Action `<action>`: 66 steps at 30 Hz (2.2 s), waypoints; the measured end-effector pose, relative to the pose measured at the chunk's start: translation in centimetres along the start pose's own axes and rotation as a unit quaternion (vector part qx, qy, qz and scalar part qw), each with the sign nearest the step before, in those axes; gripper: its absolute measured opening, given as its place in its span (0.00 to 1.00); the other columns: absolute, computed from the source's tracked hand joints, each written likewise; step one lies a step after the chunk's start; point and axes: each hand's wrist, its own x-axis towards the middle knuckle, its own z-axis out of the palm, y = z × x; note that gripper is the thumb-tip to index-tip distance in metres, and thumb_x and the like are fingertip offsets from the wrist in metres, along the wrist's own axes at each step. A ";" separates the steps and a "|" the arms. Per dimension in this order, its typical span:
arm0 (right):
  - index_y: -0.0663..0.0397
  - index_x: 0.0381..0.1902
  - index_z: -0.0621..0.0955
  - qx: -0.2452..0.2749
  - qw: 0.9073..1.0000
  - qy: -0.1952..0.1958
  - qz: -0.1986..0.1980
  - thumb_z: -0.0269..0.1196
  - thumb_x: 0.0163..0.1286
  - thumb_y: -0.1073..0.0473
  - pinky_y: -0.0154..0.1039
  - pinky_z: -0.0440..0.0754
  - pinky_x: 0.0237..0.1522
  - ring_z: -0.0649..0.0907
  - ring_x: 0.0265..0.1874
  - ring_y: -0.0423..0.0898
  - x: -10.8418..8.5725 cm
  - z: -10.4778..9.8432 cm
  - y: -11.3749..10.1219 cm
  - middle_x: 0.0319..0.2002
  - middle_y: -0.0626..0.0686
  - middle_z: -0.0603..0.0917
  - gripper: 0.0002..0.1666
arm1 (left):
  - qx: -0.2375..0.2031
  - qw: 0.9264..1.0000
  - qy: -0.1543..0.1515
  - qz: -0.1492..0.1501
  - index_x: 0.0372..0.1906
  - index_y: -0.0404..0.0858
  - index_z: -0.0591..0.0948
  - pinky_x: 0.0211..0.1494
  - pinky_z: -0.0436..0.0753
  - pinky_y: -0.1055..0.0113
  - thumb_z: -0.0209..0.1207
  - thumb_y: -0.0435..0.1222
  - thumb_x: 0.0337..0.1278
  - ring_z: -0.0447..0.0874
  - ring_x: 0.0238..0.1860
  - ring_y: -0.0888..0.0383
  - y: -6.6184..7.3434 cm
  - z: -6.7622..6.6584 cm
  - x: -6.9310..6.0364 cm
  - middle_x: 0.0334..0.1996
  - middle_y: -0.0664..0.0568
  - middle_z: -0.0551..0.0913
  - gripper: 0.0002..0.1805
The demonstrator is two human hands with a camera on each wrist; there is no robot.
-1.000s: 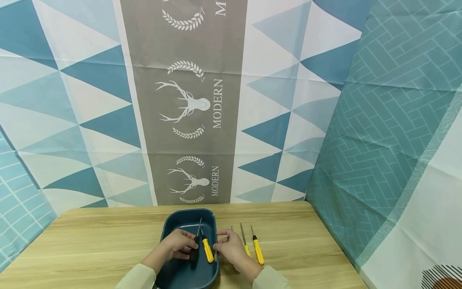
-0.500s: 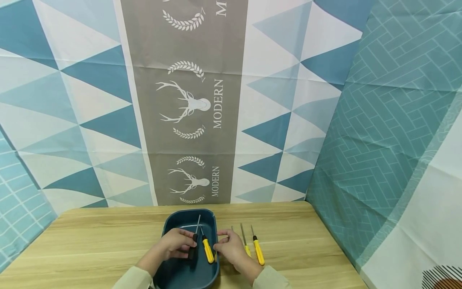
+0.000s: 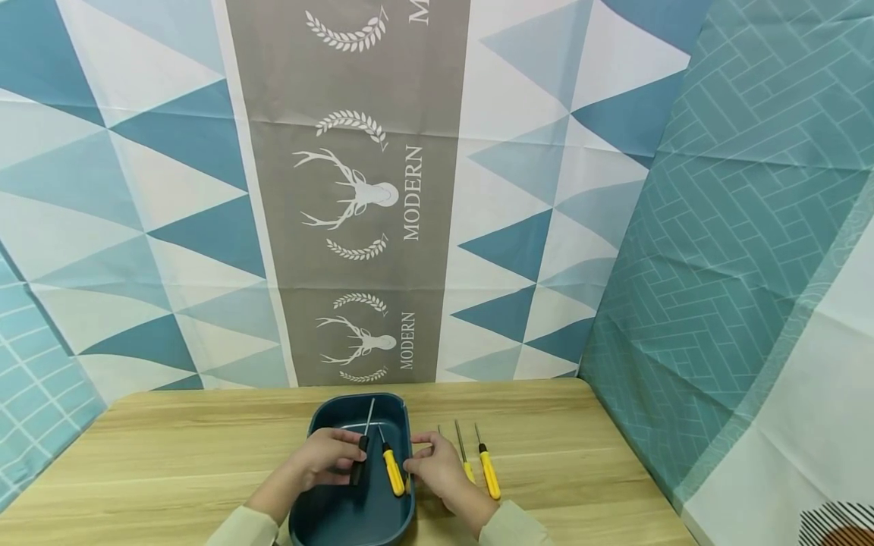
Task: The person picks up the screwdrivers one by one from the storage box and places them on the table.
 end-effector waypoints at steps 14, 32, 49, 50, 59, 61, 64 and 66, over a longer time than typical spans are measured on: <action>0.66 0.55 0.72 0.003 1.000 -0.005 0.003 0.63 0.57 0.68 0.38 0.80 0.33 0.78 0.29 0.43 -0.1 -0.1 -0.1 0.32 0.54 0.79 0.27 | -0.018 1.000 -0.009 0.006 0.53 0.26 0.74 0.37 0.85 0.56 0.63 0.30 0.49 0.80 0.33 0.54 0.2 -0.7 -0.7 0.39 0.42 0.81 0.24; 0.67 0.56 0.71 0.005 1.000 -0.010 0.003 0.62 0.58 0.68 0.38 0.79 0.32 0.77 0.27 0.42 -0.1 -0.1 -0.2 0.31 0.54 0.79 0.27 | -0.039 0.999 0.011 0.029 0.57 0.23 0.70 0.38 0.85 0.58 0.63 0.31 0.49 0.80 0.34 0.56 0.3 -1.9 -1.7 0.40 0.40 0.80 0.30; 0.67 0.54 0.73 -0.005 1.000 0.008 -0.001 0.64 0.56 0.68 0.40 0.80 0.33 0.77 0.28 0.43 0.1 -0.1 -0.2 0.32 0.54 0.78 0.26 | -0.061 0.996 -0.004 0.058 0.61 0.21 0.66 0.41 0.85 0.58 0.63 0.33 0.51 0.81 0.36 0.57 -0.4 -3.5 -2.2 0.42 0.41 0.81 0.33; 0.67 0.54 0.73 -0.005 1.000 0.007 -0.001 0.64 0.56 0.68 0.40 0.80 0.33 0.77 0.28 0.43 0.1 -0.1 -0.2 0.33 0.54 0.78 0.26 | -0.060 0.997 0.000 0.057 0.60 0.21 0.66 0.41 0.85 0.58 0.63 0.33 0.50 0.81 0.36 0.56 -0.4 -3.6 -2.2 0.42 0.41 0.81 0.33; 0.67 0.56 0.72 -0.008 1.000 0.000 0.001 0.63 0.58 0.68 0.39 0.80 0.32 0.77 0.28 0.43 0.2 0.0 0.1 0.33 0.55 0.79 0.27 | -0.059 0.997 0.011 0.054 0.61 0.22 0.66 0.41 0.84 0.59 0.62 0.33 0.51 0.80 0.36 0.57 -0.7 -4.3 -2.4 0.41 0.42 0.81 0.32; 0.67 0.56 0.71 -0.005 1.000 -0.002 0.001 0.63 0.58 0.68 0.39 0.79 0.32 0.77 0.28 0.43 0.1 0.0 0.0 0.33 0.55 0.79 0.27 | -0.059 0.997 0.013 0.054 0.61 0.22 0.66 0.41 0.84 0.59 0.63 0.33 0.51 0.81 0.37 0.56 -0.7 -4.5 -2.6 0.41 0.41 0.81 0.33; 0.67 0.56 0.72 -0.001 1.000 -0.005 0.003 0.63 0.58 0.68 0.37 0.79 0.31 0.78 0.28 0.43 0.0 0.0 -0.1 0.32 0.54 0.79 0.26 | -0.062 0.997 0.017 0.051 0.61 0.22 0.66 0.42 0.84 0.59 0.63 0.33 0.50 0.82 0.38 0.55 -0.6 -4.8 -2.9 0.41 0.42 0.82 0.33; 0.67 0.55 0.72 0.000 1.000 -0.007 0.001 0.63 0.58 0.68 0.36 0.79 0.31 0.78 0.27 0.43 0.0 0.0 0.0 0.31 0.54 0.79 0.26 | -0.065 0.996 0.021 0.051 0.61 0.22 0.66 0.42 0.84 0.59 0.63 0.33 0.50 0.82 0.39 0.55 -0.7 -5.0 -3.1 0.42 0.42 0.82 0.34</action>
